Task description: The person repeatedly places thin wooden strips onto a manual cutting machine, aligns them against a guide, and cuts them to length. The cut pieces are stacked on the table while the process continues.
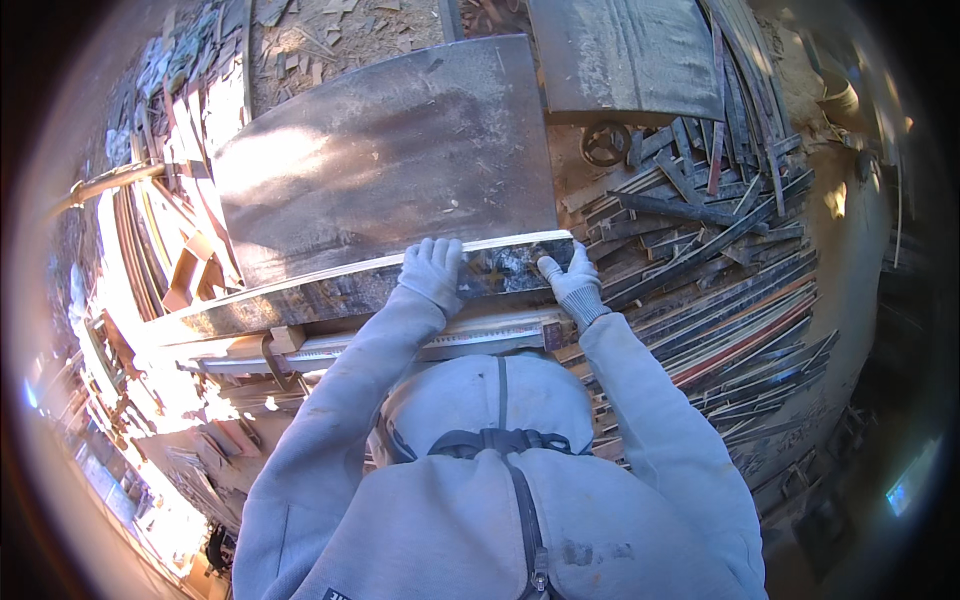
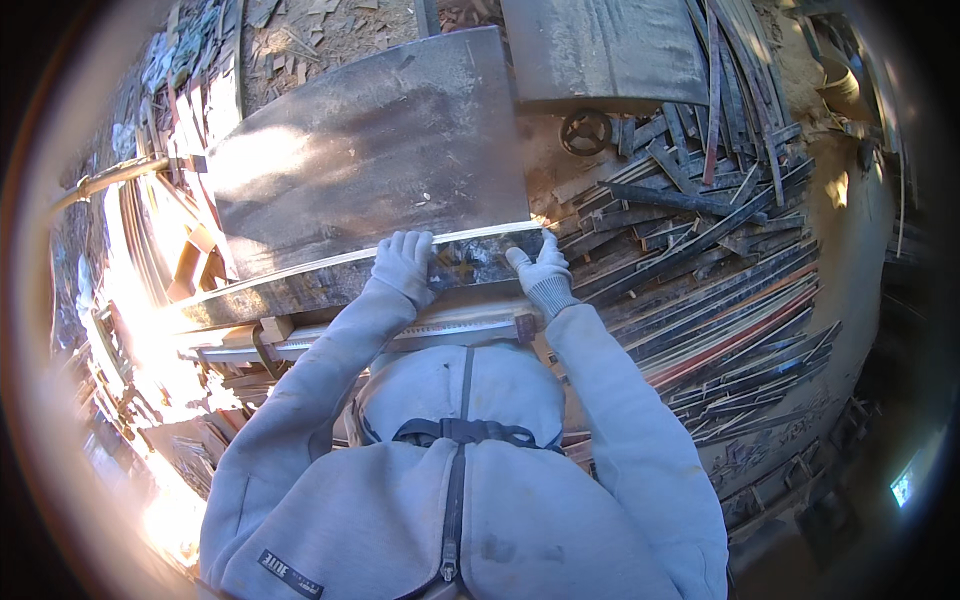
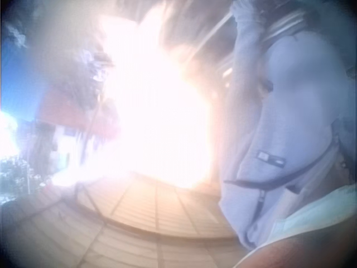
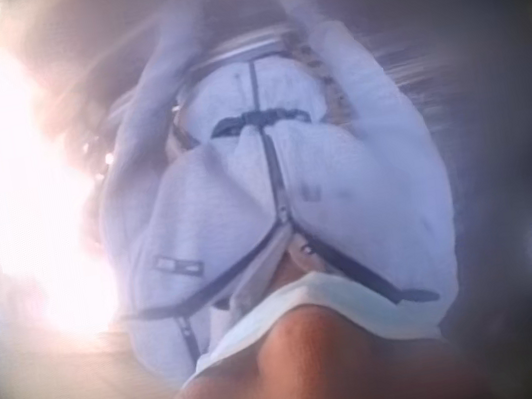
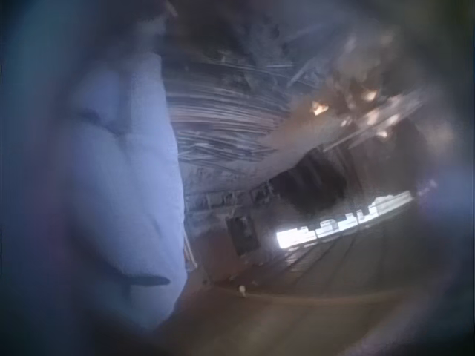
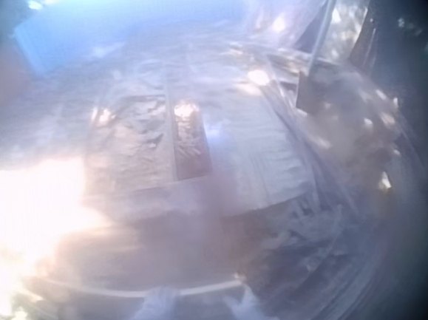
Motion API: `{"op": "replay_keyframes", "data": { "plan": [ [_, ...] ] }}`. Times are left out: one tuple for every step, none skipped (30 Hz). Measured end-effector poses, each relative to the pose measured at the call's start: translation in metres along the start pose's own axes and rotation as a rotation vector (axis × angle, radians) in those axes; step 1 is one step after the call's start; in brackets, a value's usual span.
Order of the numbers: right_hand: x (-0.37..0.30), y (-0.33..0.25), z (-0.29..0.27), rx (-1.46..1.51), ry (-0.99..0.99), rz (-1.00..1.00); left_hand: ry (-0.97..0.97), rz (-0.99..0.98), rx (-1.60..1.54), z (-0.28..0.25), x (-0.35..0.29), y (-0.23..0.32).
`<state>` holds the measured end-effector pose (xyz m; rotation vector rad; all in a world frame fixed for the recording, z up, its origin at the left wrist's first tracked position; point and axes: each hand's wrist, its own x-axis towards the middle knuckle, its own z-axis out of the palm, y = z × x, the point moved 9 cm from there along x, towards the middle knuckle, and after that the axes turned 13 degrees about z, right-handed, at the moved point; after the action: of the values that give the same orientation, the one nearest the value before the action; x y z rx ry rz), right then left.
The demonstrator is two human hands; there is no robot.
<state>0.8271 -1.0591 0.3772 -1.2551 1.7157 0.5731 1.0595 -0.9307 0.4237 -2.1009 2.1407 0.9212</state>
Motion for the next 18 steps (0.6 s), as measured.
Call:
{"op": "replay_keyframes", "data": {
  "plan": [
    [-0.005, 0.001, -0.002, -0.015, 0.007, 0.007, 0.002, 0.001, 0.015, -0.001, -0.001, -0.001],
    [-0.010, 0.000, -0.005, 0.004, 0.030, -0.017, -0.001, 0.005, 0.026, -0.001, -0.002, -0.003],
    [-0.025, -0.016, -0.017, -0.030, 0.199, -0.212, 0.004, 0.029, 0.029, -0.002, -0.003, -0.002],
    [-0.043, -0.034, -0.018, -0.177, 0.302, -0.453, 0.004, 0.021, 0.033, -0.001, -0.004, -0.003],
    [-0.061, -0.048, -0.010, -0.326, 0.377, -0.661, 0.018, 0.027, 0.031, -0.001, -0.004, -0.003],
    [-0.073, -0.056, 0.002, -0.507, 0.414, -0.805, 0.049, 0.049, 0.019, -0.001, -0.004, -0.001],
    [-0.084, -0.066, 0.014, -0.556, 0.426, -0.968, 0.040, 0.040, 0.003, 0.002, -0.004, -0.002],
    [-0.078, -0.065, 0.030, -0.628, 0.260, -0.959, 0.053, 0.047, -0.021, 0.003, -0.003, -0.002],
    [-0.075, -0.071, 0.039, -0.875, 0.435, -1.011, 0.054, 0.045, -0.048, 0.006, -0.003, -0.003],
    [-0.079, -0.078, 0.046, -1.055, 0.644, -1.112, 0.070, 0.056, -0.059, 0.006, -0.003, -0.004],
    [-0.073, -0.082, 0.050, -0.969, 0.543, -1.124, 0.078, 0.070, -0.077, 0.007, -0.004, -0.004],
    [-0.067, -0.083, 0.052, -0.889, 0.447, -1.127, 0.095, 0.080, -0.098, 0.008, -0.004, -0.005],
    [-0.058, -0.080, 0.057, -0.852, 0.319, -1.083, 0.109, 0.100, -0.125, 0.009, -0.005, -0.005],
    [-0.066, -0.086, 0.047, -0.715, 0.459, -1.172, 0.116, 0.100, -0.125, 0.010, -0.006, -0.005],
    [-0.062, -0.084, 0.049, -0.726, 0.424, -1.155, 0.122, 0.104, -0.122, 0.011, -0.007, -0.006],
    [-0.066, -0.083, 0.047, -0.681, 0.463, -1.191, 0.132, 0.112, -0.117, 0.011, -0.007, -0.005],
    [-0.060, -0.079, 0.052, -0.735, 0.409, -1.155, 0.148, 0.106, -0.115, 0.010, -0.008, -0.005],
    [-0.062, -0.076, 0.054, -0.761, 0.426, -1.168, 0.172, 0.110, -0.120, 0.008, -0.008, -0.005]
  ]
}}
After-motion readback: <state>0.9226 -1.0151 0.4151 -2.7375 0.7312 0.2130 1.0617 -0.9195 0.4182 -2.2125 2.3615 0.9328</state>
